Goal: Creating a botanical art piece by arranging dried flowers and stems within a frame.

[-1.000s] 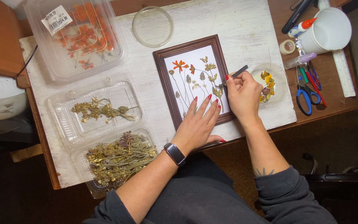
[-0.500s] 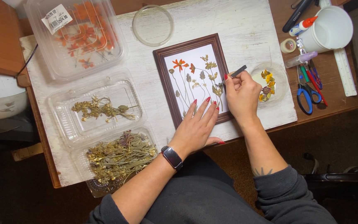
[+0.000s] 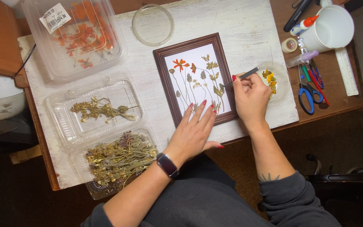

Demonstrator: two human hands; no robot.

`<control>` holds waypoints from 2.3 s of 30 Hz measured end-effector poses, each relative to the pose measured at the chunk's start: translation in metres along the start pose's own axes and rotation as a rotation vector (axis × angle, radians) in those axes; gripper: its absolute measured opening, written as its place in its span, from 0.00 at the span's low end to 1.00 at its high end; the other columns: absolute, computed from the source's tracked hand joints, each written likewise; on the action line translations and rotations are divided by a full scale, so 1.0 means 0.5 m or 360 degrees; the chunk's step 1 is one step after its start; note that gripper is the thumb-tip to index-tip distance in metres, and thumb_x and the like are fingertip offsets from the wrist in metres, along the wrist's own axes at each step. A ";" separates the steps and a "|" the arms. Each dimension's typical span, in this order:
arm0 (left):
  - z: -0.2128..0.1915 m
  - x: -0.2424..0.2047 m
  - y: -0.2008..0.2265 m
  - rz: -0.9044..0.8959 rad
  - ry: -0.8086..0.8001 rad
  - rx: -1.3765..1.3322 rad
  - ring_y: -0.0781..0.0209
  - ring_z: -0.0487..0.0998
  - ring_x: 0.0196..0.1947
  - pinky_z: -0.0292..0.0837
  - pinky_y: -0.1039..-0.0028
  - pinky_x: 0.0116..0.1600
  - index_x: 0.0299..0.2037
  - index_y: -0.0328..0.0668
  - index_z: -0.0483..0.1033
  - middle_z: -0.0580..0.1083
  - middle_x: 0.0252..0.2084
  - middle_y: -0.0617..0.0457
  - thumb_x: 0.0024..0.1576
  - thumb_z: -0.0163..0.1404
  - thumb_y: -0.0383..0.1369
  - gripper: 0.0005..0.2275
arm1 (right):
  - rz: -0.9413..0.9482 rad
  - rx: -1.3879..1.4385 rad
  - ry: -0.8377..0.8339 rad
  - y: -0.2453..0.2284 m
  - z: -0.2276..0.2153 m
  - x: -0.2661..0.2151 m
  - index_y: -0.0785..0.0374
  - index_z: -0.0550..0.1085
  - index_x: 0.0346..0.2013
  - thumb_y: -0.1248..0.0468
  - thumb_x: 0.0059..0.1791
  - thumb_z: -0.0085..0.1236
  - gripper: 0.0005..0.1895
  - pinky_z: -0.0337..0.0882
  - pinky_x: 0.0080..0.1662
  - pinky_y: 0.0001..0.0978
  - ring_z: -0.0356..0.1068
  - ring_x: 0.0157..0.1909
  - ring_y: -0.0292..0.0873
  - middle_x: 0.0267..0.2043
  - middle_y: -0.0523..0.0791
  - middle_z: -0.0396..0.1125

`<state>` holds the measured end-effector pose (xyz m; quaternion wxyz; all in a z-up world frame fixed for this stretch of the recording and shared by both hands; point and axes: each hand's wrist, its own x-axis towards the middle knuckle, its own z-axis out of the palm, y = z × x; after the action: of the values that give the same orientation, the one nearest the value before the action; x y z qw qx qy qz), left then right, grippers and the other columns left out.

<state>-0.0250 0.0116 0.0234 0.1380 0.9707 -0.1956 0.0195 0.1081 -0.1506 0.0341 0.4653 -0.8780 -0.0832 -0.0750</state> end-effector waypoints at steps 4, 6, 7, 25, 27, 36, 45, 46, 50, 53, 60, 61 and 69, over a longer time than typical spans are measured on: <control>-0.060 -0.063 -0.008 -0.0037 0.0084 -0.0011 0.42 0.58 0.72 0.55 0.48 0.71 0.66 0.30 0.64 0.64 0.69 0.39 0.53 0.41 0.65 0.43 | 0.0037 0.0189 -0.0002 0.043 -0.022 -0.013 0.72 0.76 0.40 0.71 0.55 0.61 0.05 0.68 0.31 0.21 0.70 0.30 0.29 0.32 0.45 0.74; -0.101 -0.101 -0.009 0.0102 0.0253 -0.0226 0.44 0.69 0.64 0.65 0.54 0.65 0.59 0.29 0.71 0.71 0.61 0.41 0.57 0.50 0.54 0.33 | 0.0015 0.0378 -0.0002 0.080 -0.037 -0.014 0.72 0.74 0.43 0.72 0.57 0.59 0.04 0.66 0.33 0.20 0.69 0.33 0.29 0.36 0.45 0.74; -0.111 -0.125 -0.010 0.0086 0.0301 -0.0233 0.44 0.69 0.64 0.65 0.54 0.65 0.59 0.29 0.71 0.71 0.61 0.41 0.57 0.50 0.54 0.33 | -0.0028 0.0355 -0.0019 0.091 -0.050 -0.014 0.72 0.74 0.43 0.72 0.57 0.59 0.04 0.66 0.33 0.20 0.69 0.33 0.29 0.36 0.45 0.74; -0.190 -0.562 -0.080 -0.0678 0.0798 0.0000 0.55 0.83 0.40 0.79 0.67 0.47 0.36 0.37 0.82 0.81 0.38 0.48 0.53 0.59 0.32 0.07 | 0.1010 0.1865 -0.0050 0.130 -0.126 0.080 0.65 0.74 0.40 0.64 0.58 0.53 0.07 0.69 0.30 0.18 0.69 0.32 0.32 0.36 0.43 0.71; -0.208 -0.605 -0.081 -0.0946 0.0912 0.0072 0.56 0.83 0.42 0.78 0.67 0.48 0.37 0.38 0.82 0.81 0.39 0.51 0.54 0.59 0.31 0.06 | 0.1066 0.1818 -0.0030 0.085 -0.111 0.082 0.66 0.74 0.42 0.67 0.58 0.53 0.05 0.76 0.38 0.18 0.75 0.40 0.35 0.40 0.46 0.74; -0.167 -0.706 -0.099 -0.1429 0.0974 0.0134 0.56 0.82 0.50 0.76 0.69 0.54 0.44 0.39 0.82 0.80 0.47 0.52 0.60 0.59 0.34 0.08 | 0.0518 0.0631 -0.0184 -0.026 -0.044 -0.044 0.61 0.73 0.44 0.69 0.52 0.58 0.07 0.62 0.24 0.20 0.66 0.25 0.31 0.33 0.42 0.72; -0.071 -0.745 -0.177 -0.1719 0.0799 -0.0001 0.44 0.75 0.64 0.73 0.63 0.63 0.60 0.32 0.74 0.74 0.64 0.39 0.71 0.44 0.42 0.19 | -0.0017 0.0003 -0.0160 -0.007 0.002 -0.117 0.69 0.74 0.43 0.68 0.51 0.62 0.09 0.62 0.32 0.18 0.63 0.29 0.27 0.34 0.41 0.73; -0.076 -0.737 -0.179 -0.1711 0.0794 -0.0008 0.44 0.75 0.64 0.73 0.63 0.63 0.60 0.32 0.74 0.74 0.64 0.39 0.71 0.44 0.42 0.19 | -0.0010 -0.0004 -0.0153 -0.008 0.005 -0.115 0.69 0.74 0.43 0.68 0.51 0.62 0.09 0.62 0.32 0.18 0.63 0.29 0.27 0.34 0.41 0.73; -0.059 -0.724 -0.201 -0.1844 0.0825 -0.0229 0.41 0.73 0.63 0.72 0.59 0.61 0.64 0.28 0.71 0.71 0.67 0.37 0.69 0.45 0.42 0.22 | -0.0044 -0.0091 -0.0142 -0.009 0.022 -0.104 0.68 0.75 0.42 0.68 0.51 0.63 0.08 0.62 0.32 0.20 0.63 0.29 0.28 0.32 0.41 0.73; -0.040 -0.724 -0.216 -0.1859 0.0858 -0.0315 0.40 0.73 0.64 0.70 0.58 0.63 0.66 0.27 0.69 0.70 0.68 0.35 0.71 0.44 0.41 0.22 | 0.0017 0.0011 -0.0162 0.001 0.030 -0.092 0.67 0.76 0.43 0.67 0.52 0.62 0.07 0.63 0.33 0.20 0.64 0.30 0.27 0.32 0.40 0.73; -0.038 -0.692 -0.231 -0.1790 0.1213 -0.0484 0.37 0.68 0.67 0.61 0.59 0.70 0.63 0.29 0.69 0.69 0.67 0.35 0.68 0.44 0.30 0.16 | -0.0045 0.0369 -0.0441 0.051 0.050 -0.075 0.66 0.75 0.48 0.71 0.56 0.59 0.05 0.66 0.39 0.20 0.66 0.37 0.27 0.40 0.40 0.72; -0.044 -0.695 -0.230 -0.1825 0.1193 -0.0457 0.37 0.68 0.67 0.61 0.59 0.70 0.63 0.29 0.69 0.69 0.67 0.35 0.68 0.44 0.30 0.16 | -0.0026 0.0389 -0.0477 0.006 0.063 -0.097 0.66 0.75 0.48 0.71 0.56 0.59 0.05 0.66 0.39 0.20 0.66 0.37 0.27 0.40 0.40 0.72; -0.066 -0.662 -0.186 -0.1655 0.1317 -0.0398 0.38 0.65 0.72 0.61 0.55 0.74 0.58 0.34 0.75 0.69 0.67 0.40 0.65 0.51 0.28 0.12 | -0.0133 0.0408 -0.0932 -0.174 0.106 -0.242 0.69 0.72 0.48 0.72 0.55 0.56 0.07 0.72 0.43 0.22 0.72 0.41 0.30 0.42 0.45 0.73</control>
<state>-0.2941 0.2268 0.0007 0.3042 0.8279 0.3651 0.2980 -0.0259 -0.0679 0.0494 0.5249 -0.7924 -0.2582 0.1730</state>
